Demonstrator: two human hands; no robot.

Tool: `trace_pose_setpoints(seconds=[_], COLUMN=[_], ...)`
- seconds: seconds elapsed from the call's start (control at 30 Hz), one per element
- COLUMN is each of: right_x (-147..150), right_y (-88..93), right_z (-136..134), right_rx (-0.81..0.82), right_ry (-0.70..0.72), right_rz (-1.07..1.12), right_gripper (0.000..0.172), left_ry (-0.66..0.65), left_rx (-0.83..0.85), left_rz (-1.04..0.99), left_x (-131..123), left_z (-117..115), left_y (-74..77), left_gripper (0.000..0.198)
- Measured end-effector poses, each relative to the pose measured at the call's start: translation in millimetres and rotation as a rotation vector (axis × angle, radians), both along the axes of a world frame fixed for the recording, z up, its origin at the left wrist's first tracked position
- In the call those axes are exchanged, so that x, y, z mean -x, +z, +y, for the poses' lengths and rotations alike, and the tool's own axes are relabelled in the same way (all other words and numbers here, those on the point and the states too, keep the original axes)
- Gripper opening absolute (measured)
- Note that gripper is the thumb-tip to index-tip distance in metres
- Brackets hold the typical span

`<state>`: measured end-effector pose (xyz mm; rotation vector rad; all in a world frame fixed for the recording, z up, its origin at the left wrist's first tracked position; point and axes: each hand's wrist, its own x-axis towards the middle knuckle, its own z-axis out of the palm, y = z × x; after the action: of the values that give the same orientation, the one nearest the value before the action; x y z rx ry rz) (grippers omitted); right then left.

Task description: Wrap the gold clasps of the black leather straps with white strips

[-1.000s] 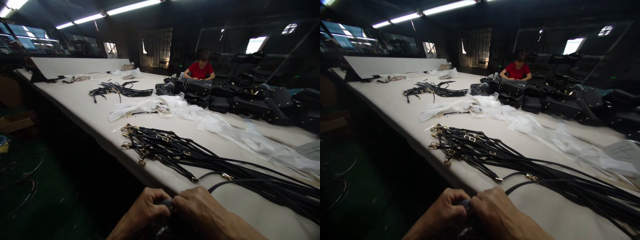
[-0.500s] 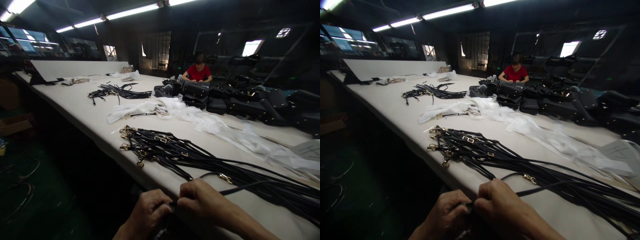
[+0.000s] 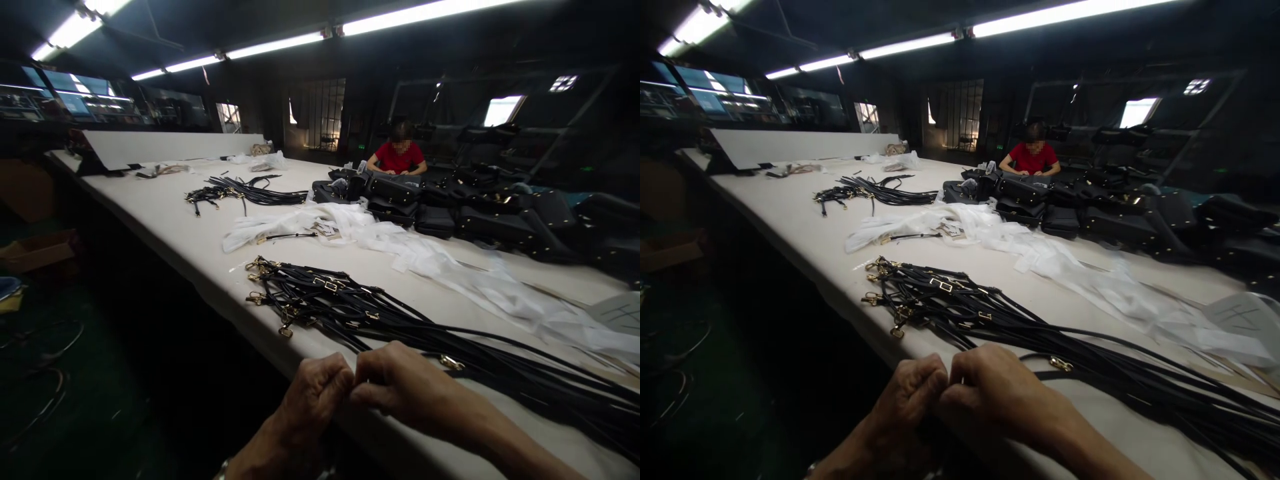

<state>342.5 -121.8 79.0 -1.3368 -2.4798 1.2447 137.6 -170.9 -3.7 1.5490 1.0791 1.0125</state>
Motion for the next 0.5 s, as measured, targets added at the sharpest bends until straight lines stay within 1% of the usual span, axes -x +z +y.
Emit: trace_pose_setpoints(seconds=[0.03, 0.1, 0.13, 0.2, 0.23, 0.27, 0.3, 0.37, 0.43, 0.5], right_x=[-10.5, -44.4, -63.6, -93.7, -100.2, -99.7, -92.3, -61.1, -20.7, 12.8], right_y=[2.3, 12.6, 21.3, 45.5, 60.2, 75.8, 91.7, 122.2, 148.4, 168.2], right_z=[5.2, 20.1, 28.2, 40.8, 44.3, 45.6, 45.1, 40.6, 34.5, 29.7], right_rx=[0.064, 0.197, 0.199, 0.082, 0.027, -0.014, -0.052, -0.128, -0.238, -0.339], right_ry=[-0.034, -0.138, -0.192, -0.289, -0.306, -0.292, -0.254, -0.132, -0.042, 0.026], right_rz=[0.023, 0.075, 0.071, 0.032, 0.014, -0.003, -0.019, -0.057, -0.091, -0.092], right_gripper=[0.016, 0.023, 0.027, 0.035, 0.038, 0.041, 0.042, 0.038, 0.037, 0.04], left_ry=[0.052, 0.177, 0.217, 0.227, 0.212, 0.188, 0.159, 0.103, 0.051, -0.032], left_rx=[-0.006, -0.01, -0.005, 0.006, 0.001, -0.008, -0.019, -0.042, -0.061, -0.102], left_rz=[-0.017, -0.039, -0.048, -0.058, -0.063, -0.07, -0.079, -0.104, -0.143, -0.216], left_x=[6.6, 29.0, 41.7, 62.2, 67.5, 68.7, 65.9, 51.0, 30.7, 14.2], left_z=[2.0, 5.5, 7.1, 11.4, 14.5, 18.4, 22.9, 32.6, 39.8, 43.0], left_y=[0.3, -2.6, -4.1, -2.0, 3.2, 11.8, 23.7, 56.1, 95.1, 133.9], left_gripper=[0.051, 0.054, 0.053, 0.051, 0.05, 0.049, 0.048, 0.047, 0.045, 0.041])
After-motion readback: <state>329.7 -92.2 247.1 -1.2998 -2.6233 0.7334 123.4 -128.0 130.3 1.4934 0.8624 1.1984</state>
